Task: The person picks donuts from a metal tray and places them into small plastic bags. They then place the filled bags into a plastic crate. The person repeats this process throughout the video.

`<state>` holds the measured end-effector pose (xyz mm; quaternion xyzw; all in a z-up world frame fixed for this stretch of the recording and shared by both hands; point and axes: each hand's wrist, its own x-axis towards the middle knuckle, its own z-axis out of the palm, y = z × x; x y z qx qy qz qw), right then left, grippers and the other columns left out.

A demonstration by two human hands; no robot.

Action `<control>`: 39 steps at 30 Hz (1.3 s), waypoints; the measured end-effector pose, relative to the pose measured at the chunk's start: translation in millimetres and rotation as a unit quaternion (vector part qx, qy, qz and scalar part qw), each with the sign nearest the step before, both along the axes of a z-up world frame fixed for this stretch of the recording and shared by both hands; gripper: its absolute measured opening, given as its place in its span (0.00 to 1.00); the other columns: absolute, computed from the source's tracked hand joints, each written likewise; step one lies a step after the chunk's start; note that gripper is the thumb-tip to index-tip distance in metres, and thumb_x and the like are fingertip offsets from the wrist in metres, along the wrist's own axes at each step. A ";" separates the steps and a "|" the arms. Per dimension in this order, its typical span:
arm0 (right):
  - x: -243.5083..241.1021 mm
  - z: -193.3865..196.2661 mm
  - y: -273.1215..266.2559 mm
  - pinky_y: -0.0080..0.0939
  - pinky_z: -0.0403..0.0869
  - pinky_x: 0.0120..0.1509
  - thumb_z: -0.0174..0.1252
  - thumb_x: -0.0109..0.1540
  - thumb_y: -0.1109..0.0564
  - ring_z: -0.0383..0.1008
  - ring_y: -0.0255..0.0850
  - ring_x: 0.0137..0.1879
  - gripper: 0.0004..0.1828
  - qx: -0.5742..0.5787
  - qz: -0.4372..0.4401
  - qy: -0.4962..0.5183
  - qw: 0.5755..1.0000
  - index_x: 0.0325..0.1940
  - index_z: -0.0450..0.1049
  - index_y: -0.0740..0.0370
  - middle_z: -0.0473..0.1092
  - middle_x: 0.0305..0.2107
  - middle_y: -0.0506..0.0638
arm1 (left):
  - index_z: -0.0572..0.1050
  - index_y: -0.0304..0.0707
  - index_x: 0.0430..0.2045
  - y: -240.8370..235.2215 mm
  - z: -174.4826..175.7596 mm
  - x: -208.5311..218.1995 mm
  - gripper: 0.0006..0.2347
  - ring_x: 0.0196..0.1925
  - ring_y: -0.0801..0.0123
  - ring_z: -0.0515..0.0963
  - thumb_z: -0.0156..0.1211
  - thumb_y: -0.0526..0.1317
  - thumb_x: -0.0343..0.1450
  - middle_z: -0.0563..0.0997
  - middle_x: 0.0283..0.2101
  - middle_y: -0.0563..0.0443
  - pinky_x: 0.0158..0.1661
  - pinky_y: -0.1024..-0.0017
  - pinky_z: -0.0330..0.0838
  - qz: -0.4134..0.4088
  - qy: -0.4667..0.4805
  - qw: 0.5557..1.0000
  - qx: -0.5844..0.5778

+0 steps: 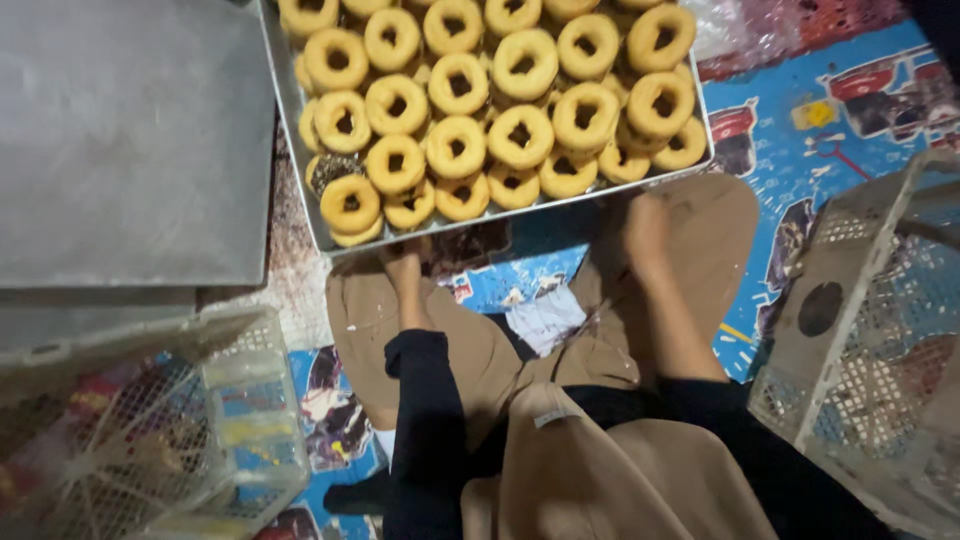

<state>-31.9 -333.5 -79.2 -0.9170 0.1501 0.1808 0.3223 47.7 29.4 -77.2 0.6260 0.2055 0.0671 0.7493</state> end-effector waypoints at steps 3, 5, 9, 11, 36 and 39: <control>-5.0 -9.4 78.7 0.47 0.73 0.36 0.65 0.60 0.55 0.73 0.42 0.32 0.10 0.076 0.060 -0.026 0.995 0.37 0.78 0.66 0.76 0.26 0.56 | 0.71 0.24 0.57 19.3 -26.0 -10.8 0.18 0.55 0.63 0.76 0.64 0.32 0.73 0.78 0.56 0.44 0.58 0.68 0.70 -0.045 -0.044 0.991 0.117; -1.9 4.1 152.6 0.47 0.73 0.36 0.65 0.60 0.56 0.72 0.41 0.32 0.10 0.196 0.146 -0.048 0.968 0.36 0.78 0.67 0.76 0.25 0.56 | 0.73 0.23 0.55 25.6 -30.7 -4.9 0.17 0.53 0.63 0.78 0.63 0.31 0.72 0.80 0.54 0.43 0.56 0.67 0.71 -0.047 -0.021 0.991 0.123; -20.4 45.3 170.8 0.42 0.74 0.37 0.65 0.60 0.53 0.72 0.35 0.33 0.17 0.398 0.123 -0.045 0.908 0.48 0.74 0.65 0.76 0.29 0.51 | 0.72 0.23 0.56 43.6 -32.1 -15.0 0.22 0.52 0.63 0.80 0.53 0.28 0.65 0.79 0.55 0.45 0.53 0.67 0.76 0.024 0.002 0.996 -0.088; -25.1 52.3 130.8 0.40 0.74 0.34 0.66 0.59 0.51 0.72 0.34 0.31 0.22 0.385 0.057 -0.026 0.921 0.53 0.75 0.64 0.78 0.30 0.49 | 0.71 0.21 0.57 43.1 -28.9 -2.9 0.22 0.53 0.66 0.79 0.51 0.28 0.66 0.78 0.56 0.47 0.56 0.70 0.74 0.010 -0.058 0.991 -0.122; -7.3 -4.1 14.3 0.59 0.75 0.53 0.68 0.47 0.55 0.74 0.64 0.49 0.26 -0.139 -0.045 -0.219 0.965 0.48 0.75 0.62 0.75 0.43 0.65 | 0.71 0.22 0.49 -144.1 -48.0 -118.2 0.26 0.56 0.30 0.71 0.70 0.46 0.65 0.74 0.52 0.21 0.57 0.48 0.64 -0.227 0.049 0.879 0.416; -4.8 17.3 6.8 0.60 0.74 0.52 0.69 0.46 0.54 0.74 0.64 0.50 0.26 -0.204 -0.062 -0.279 0.936 0.47 0.76 0.64 0.75 0.43 0.66 | 0.72 0.23 0.46 -141.2 -43.0 -108.7 0.23 0.55 0.33 0.73 0.69 0.47 0.67 0.76 0.50 0.23 0.57 0.50 0.67 -0.245 0.086 0.871 0.417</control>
